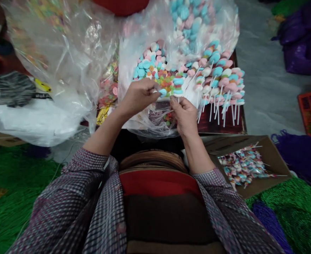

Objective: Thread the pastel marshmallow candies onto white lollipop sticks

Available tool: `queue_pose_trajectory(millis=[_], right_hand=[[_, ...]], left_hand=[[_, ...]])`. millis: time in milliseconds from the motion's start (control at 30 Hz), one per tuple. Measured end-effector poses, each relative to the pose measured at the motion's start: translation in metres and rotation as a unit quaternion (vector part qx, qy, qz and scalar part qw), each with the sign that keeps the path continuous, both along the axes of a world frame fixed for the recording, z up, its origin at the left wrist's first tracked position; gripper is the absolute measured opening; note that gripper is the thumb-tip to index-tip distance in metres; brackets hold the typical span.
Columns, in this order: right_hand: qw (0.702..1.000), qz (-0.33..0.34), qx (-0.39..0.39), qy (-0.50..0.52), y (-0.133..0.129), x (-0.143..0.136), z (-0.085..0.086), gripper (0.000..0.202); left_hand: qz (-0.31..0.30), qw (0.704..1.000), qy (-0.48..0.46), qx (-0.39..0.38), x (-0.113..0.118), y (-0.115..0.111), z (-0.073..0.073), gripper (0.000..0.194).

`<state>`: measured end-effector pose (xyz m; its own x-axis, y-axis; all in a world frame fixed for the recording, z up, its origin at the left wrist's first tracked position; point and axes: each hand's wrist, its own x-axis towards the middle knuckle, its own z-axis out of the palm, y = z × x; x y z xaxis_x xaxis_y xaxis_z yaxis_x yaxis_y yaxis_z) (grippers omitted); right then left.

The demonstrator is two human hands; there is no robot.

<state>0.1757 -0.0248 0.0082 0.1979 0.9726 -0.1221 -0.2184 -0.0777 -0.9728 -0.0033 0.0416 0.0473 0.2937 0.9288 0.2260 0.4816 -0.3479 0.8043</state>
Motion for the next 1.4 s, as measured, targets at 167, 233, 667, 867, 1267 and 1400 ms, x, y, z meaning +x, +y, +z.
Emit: queue_pose_trajectory(millis=[167, 233, 667, 867, 1267, 1400], right_hand=[[0.999, 0.04, 0.012, -0.015, 0.0, -0.004, -0.007, 0.043], [0.999, 0.047, -0.003, -0.002, -0.004, 0.0, -0.007, 0.042], [0.998, 0.066, 0.007, -0.004, -0.01, -0.009, -0.005, 0.041], [0.998, 0.065, -0.001, 0.006, -0.008, -0.005, -0.005, 0.04], [0.997, 0.067, 0.014, -0.043, -0.008, -0.005, -0.008, 0.025], [0.997, 0.07, 0.005, -0.023, -0.017, 0.004, 0.0, 0.033]], left_hand=[[0.016, 0.988, -0.125, -0.089, 0.024, -0.03, -0.027, 0.007], [0.015, 0.973, -0.179, -0.142, 0.027, -0.034, -0.035, 0.007], [0.079, 0.927, -0.312, -0.195, 0.042, -0.048, -0.048, 0.017], [0.034, 0.927, -0.324, -0.187, 0.039, -0.054, -0.046, 0.014], [-0.029, 0.923, -0.287, -0.254, 0.026, -0.051, -0.048, 0.02], [0.029, 0.927, -0.282, -0.245, 0.026, -0.048, -0.049, 0.019]])
